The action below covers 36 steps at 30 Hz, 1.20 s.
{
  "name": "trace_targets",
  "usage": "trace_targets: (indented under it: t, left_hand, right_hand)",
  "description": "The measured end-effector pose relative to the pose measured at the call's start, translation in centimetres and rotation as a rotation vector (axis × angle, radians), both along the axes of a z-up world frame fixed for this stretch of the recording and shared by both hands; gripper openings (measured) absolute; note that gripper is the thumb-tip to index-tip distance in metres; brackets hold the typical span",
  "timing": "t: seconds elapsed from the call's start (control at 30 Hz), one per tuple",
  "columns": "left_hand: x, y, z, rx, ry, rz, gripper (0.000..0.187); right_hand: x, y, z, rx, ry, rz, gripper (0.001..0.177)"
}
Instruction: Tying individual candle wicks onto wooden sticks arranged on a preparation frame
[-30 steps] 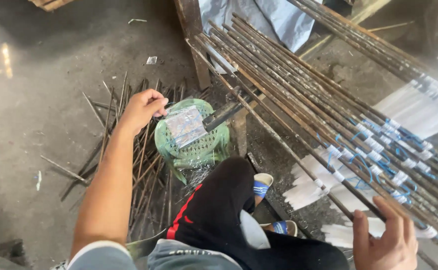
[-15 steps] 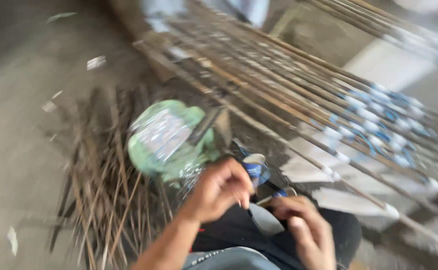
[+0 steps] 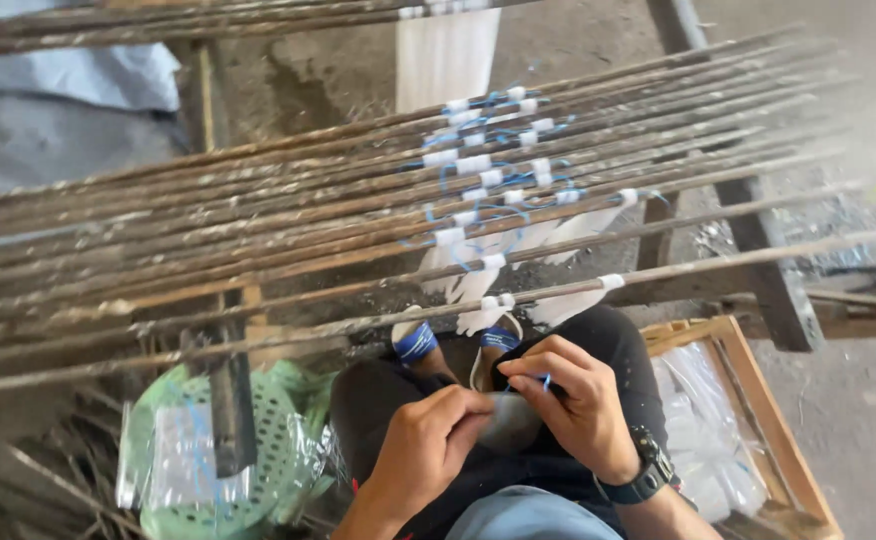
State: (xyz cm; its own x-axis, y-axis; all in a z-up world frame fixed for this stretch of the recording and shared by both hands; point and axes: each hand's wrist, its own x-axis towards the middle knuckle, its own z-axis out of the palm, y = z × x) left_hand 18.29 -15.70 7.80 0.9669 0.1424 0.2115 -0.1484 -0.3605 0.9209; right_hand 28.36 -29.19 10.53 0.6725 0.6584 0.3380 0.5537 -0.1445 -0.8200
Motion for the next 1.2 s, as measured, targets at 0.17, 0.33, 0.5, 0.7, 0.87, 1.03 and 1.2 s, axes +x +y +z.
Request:
trace_targets:
  t: [0.17, 0.33, 0.5, 0.7, 0.87, 1.03, 1.2]
  left_hand:
    - [-0.1, 0.0, -0.8, 0.034, 0.029, 0.021, 0.003]
    - [-0.3, -0.7, -1.3, 0.261, 0.146, 0.041, 0.024]
    - [1.3, -3.8, 1.4, -0.131, -0.005, 0.121, 0.051]
    - [2.8, -6.1, 1.2, -0.28, 0.043, 0.208, 0.034]
    - [3.2, -6.3, 2.1, 0.085, -0.033, 0.203, 0.013]
    - [3.5, -6.0, 3.2, 0.253, -0.178, 0.191, 0.002]
    - [3.4, -4.1, 3.3, 0.305, -0.241, 0.293, 0.006]
  right_hand:
    - [1.4, -1.9, 0.2, -0.111, 0.05, -0.116, 0.012]
    - [1.6, -2.3, 0.4, -0.09, 0.103, 0.092, 0.013]
    - [0.8, -2.3, -0.1, -0.028, 0.066, 0.188, 0.012]
    - [1.7, -3.7, 0.0, -0.006, -0.038, 0.065, 0.006]
    - [2.3, -5.2, -0.1, 0.022, -0.062, 0.063, 0.003]
    - [2.6, -5.5, 0.7, 0.009, -0.127, 0.086, 0.003]
    - [4.3, -6.1, 1.0, -0.01, -0.136, -0.021, 0.004]
